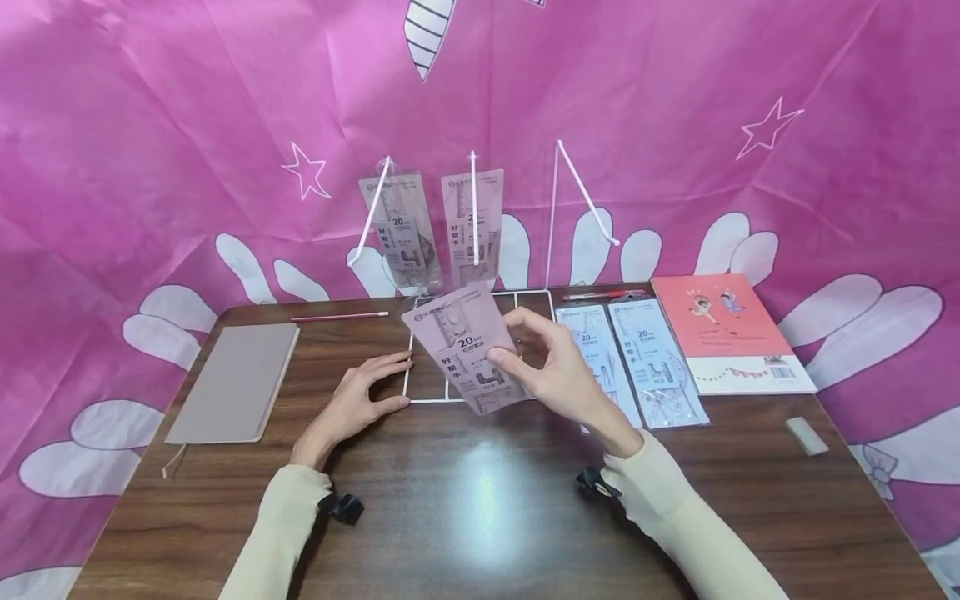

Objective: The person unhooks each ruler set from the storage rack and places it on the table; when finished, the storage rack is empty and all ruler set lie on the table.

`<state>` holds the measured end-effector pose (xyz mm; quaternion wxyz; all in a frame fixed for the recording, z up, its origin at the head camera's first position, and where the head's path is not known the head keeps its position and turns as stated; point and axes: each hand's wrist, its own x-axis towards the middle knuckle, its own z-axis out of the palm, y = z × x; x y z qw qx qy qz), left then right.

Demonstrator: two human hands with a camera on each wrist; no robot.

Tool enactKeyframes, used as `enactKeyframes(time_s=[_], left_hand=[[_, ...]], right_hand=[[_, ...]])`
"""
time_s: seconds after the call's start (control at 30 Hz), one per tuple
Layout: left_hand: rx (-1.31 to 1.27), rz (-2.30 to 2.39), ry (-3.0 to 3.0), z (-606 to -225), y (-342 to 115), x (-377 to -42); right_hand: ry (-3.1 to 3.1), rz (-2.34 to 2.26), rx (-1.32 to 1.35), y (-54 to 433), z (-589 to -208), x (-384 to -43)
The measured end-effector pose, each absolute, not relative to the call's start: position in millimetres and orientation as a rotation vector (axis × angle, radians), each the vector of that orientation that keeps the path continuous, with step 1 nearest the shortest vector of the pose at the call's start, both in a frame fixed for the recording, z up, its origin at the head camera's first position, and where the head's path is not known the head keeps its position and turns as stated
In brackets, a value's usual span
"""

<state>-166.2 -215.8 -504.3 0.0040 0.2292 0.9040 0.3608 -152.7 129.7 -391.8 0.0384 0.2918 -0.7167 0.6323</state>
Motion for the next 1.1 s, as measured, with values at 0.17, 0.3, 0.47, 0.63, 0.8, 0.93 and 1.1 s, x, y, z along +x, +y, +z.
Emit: enactKeyframes(time_s=[0.17,0.3,0.47,0.63,0.8,0.93,1.1], left_hand=[[0.727,1.122,2.846,-503.5,-214.8,-166.0],[0.725,1.119,2.87,-502.6,-214.5,-164.9],[0.745,1.112,2.872,-500.8,-214.9,-165.6],[0.783,1.124,2.87,-501.6,-213.1,-164.6],[0.826,1.16,2.872,-503.0,-212.6,-162.0],[0.885,1.203,2.875,-503.6,-212.8,-159.9],[0.954,1.27,2.846,-499.4,-212.8,-158.6]], right_hand=[[-2.254,1.91,0.973,123.1,-394.8,-149.9],[-2.313,1.907,1.083,115.0,-403.2,-148.8],[-2.437,1.859,1.201,102.6,-411.6,-148.5],[-2.547,1.808,1.32,92.7,-416.7,-150.6],[-2.585,1.825,1.437,84.4,-422.8,-158.1],[-2.592,1.797,1.543,78.3,-427.9,-165.9],[-2.615,1.783,1.633,72.2,-433.1,-173.0]])
